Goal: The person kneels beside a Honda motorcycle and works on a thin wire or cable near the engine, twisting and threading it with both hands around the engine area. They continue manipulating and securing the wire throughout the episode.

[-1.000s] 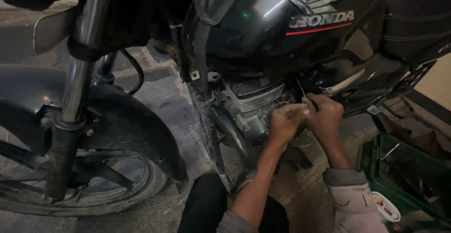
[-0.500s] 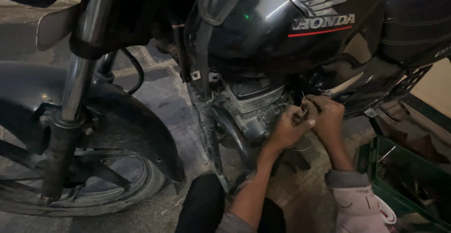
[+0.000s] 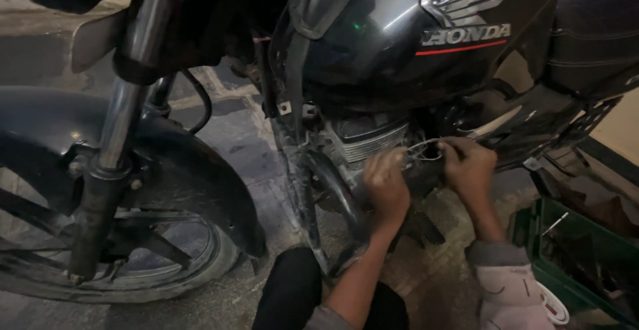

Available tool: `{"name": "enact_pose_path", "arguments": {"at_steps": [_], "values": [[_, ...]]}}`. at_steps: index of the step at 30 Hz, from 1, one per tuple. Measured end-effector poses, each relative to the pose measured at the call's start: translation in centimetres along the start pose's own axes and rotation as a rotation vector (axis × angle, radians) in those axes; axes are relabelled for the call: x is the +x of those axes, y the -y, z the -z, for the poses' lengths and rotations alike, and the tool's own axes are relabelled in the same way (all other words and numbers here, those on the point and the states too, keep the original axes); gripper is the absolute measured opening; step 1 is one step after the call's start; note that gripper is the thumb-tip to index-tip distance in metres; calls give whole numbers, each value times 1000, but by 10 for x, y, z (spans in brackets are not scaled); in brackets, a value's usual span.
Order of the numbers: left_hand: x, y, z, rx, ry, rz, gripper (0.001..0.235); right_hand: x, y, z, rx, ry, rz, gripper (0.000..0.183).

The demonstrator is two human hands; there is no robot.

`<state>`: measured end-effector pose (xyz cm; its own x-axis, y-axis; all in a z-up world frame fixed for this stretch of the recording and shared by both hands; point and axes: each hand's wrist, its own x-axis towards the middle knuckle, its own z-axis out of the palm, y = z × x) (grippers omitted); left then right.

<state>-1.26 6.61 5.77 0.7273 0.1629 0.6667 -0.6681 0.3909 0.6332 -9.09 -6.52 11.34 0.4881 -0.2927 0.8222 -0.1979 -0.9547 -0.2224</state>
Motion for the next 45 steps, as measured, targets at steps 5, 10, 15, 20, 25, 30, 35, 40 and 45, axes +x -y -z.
{"name": "enact_pose_path", "arguments": {"at_steps": [5,10,15,20,25,30,35,40,45], "values": [[-41,-22,6,-762,-29,451,32,-3,-19,-11,-77,-12,82,16],[-131,-46,47,-1032,-38,513,37,-3,-16,-15,-74,11,-22,18],[-174,-55,66,-913,12,473,35,-6,-24,-17,-122,-58,67,15],[-107,-95,70,-841,84,491,35,-6,-21,-18,-78,22,-44,17],[-32,-103,62,-651,298,377,42,-3,-14,-14,-95,38,-124,18],[5,-59,15,-351,230,93,44,0,-2,-5,-30,13,-118,18],[13,-36,14,-298,133,154,32,1,-6,-3,11,-47,-61,20],[7,-2,4,-134,-210,-52,17,2,-2,-1,37,-46,-49,20],[31,-34,18,175,-185,-258,23,0,-1,-3,66,-50,-50,17]]}}
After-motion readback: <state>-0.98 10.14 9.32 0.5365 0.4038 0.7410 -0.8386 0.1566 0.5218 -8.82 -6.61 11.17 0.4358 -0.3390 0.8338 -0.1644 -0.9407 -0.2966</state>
